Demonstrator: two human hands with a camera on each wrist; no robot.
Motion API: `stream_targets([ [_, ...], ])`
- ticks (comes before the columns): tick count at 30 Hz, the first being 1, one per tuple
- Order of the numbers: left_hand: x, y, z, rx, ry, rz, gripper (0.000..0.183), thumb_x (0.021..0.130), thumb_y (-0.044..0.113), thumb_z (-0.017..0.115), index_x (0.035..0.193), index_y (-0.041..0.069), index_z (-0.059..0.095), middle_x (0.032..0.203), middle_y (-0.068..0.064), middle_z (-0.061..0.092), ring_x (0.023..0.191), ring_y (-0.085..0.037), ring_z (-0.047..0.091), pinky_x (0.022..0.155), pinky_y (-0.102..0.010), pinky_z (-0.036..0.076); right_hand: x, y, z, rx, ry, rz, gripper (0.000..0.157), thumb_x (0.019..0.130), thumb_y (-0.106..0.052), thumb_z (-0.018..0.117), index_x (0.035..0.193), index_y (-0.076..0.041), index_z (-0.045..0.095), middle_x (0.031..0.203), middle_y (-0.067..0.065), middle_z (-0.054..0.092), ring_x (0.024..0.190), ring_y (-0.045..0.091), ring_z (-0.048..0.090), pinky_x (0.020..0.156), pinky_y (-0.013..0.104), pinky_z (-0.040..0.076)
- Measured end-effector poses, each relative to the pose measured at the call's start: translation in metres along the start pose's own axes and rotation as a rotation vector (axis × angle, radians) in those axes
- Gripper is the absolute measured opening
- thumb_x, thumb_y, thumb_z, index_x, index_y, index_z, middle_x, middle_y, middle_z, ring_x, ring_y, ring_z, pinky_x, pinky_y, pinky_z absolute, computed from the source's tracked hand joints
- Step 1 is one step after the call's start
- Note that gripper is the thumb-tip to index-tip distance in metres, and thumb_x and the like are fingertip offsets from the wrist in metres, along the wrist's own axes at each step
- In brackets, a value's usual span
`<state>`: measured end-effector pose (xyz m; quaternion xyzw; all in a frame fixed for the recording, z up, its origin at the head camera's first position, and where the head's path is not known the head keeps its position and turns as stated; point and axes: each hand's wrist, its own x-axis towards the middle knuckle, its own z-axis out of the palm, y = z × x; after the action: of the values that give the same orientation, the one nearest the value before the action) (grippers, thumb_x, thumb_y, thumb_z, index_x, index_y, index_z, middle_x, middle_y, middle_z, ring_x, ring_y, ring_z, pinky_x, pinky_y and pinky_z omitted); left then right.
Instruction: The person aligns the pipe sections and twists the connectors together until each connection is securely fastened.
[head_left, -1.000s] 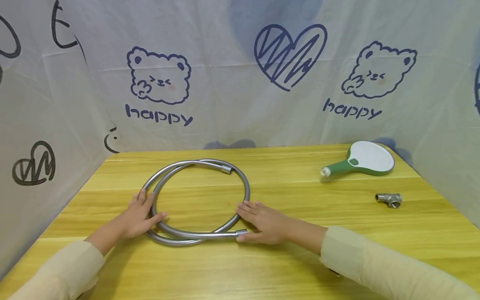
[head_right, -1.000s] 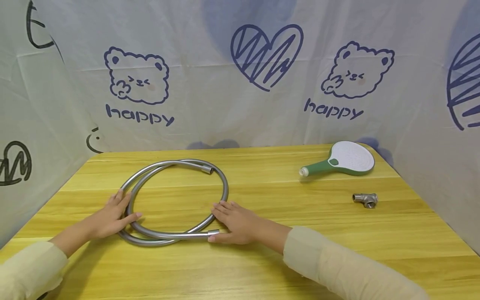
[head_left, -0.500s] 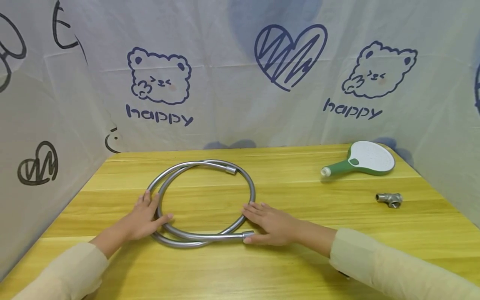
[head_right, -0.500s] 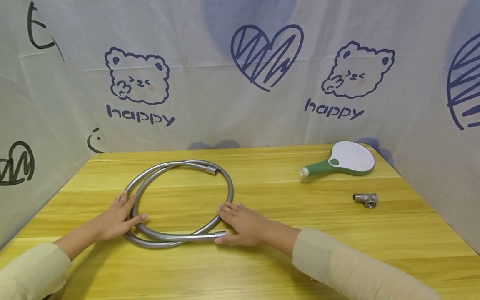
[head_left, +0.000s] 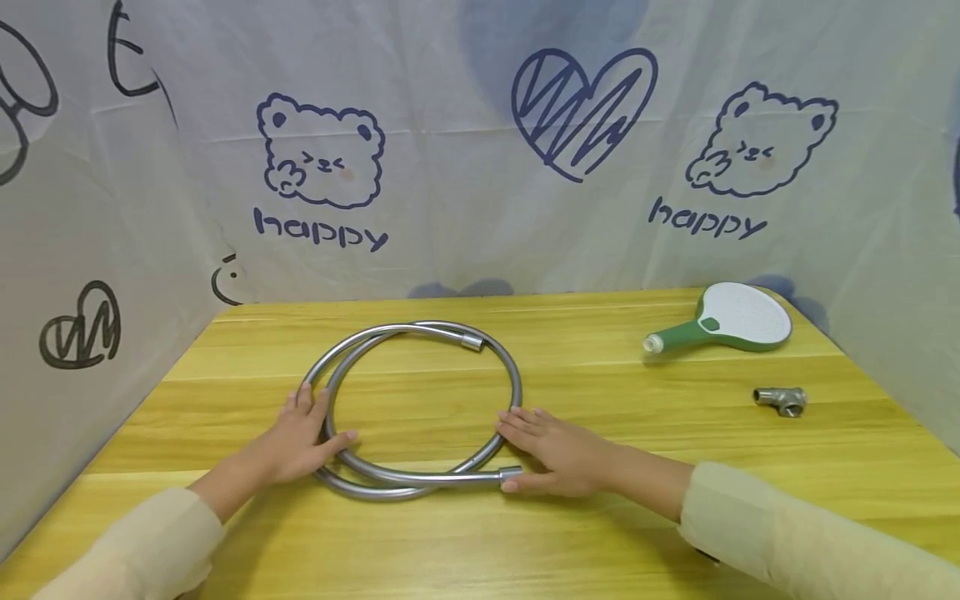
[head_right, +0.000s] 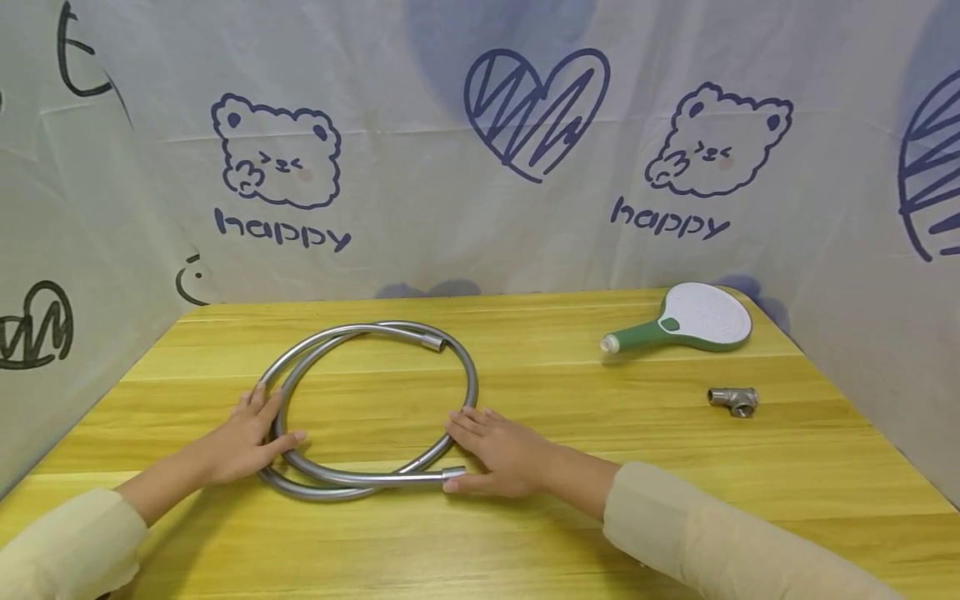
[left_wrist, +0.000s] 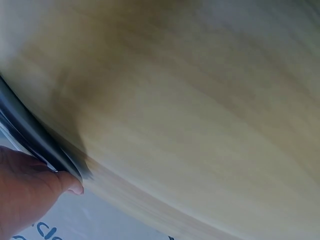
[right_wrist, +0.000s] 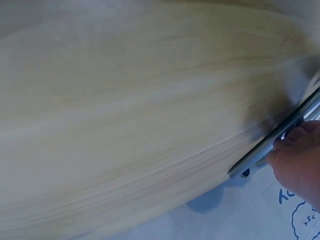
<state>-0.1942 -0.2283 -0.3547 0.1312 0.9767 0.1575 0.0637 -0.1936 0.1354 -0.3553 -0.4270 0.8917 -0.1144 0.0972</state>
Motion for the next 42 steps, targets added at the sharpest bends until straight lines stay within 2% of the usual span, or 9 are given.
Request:
stream_targets([
  [9, 0.0, 0.008, 0.002, -0.017, -0.013, -0.002, 0.089, 0.093, 0.053, 0.042, 0.139, -0.019, 0.015, 0.141, -0.047, 0.0, 0.128, -0.064, 0.001, 0.102, -0.069, 0.014, -0.008, 0.004, 0.001, 0.005, 0.002, 0.021, 0.075, 0.092, -0.05, 0.048, 0.145, -0.001, 0.026, 0.151, 0.016, 0.024, 0.142, 0.032, 0.018, 0.114, 0.047, 0.016],
  [16, -0.001, 0.013, 0.004, -0.02, -0.021, -0.001, 0.089, 0.093, 0.053, 0.041, 0.139, -0.018, 0.014, 0.141, -0.046, -0.001, 0.128, -0.065, 0.0, 0.101, -0.07, 0.014, -0.014, 0.005, 0.001, -0.009, 0.032, -0.004, 0.074, 0.092, -0.05, 0.047, 0.143, 0.001, 0.029, 0.15, 0.019, 0.028, 0.14, 0.035, 0.022, 0.112, 0.049, 0.019],
  [21, 0.0, 0.017, 0.005, -0.028, -0.026, -0.005, 0.089, 0.093, 0.053, 0.041, 0.14, -0.018, 0.013, 0.141, -0.046, -0.002, 0.128, -0.064, -0.001, 0.101, -0.07, 0.014, -0.019, 0.005, 0.001, 0.0, 0.025, 0.019, 0.075, 0.092, -0.05, 0.048, 0.144, -0.001, 0.028, 0.151, 0.016, 0.026, 0.141, 0.033, 0.021, 0.113, 0.047, 0.018],
  [42, -0.004, 0.034, 0.009, -0.019, -0.008, -0.016, 0.089, 0.093, 0.052, 0.043, 0.14, -0.017, 0.016, 0.142, -0.045, 0.002, 0.128, -0.064, 0.001, 0.103, -0.068, 0.014, -0.035, 0.007, 0.001, 0.042, 0.028, 0.035, 0.076, 0.091, -0.052, 0.048, 0.146, -0.004, 0.027, 0.152, 0.013, 0.025, 0.141, 0.032, 0.019, 0.112, 0.049, 0.018],
])
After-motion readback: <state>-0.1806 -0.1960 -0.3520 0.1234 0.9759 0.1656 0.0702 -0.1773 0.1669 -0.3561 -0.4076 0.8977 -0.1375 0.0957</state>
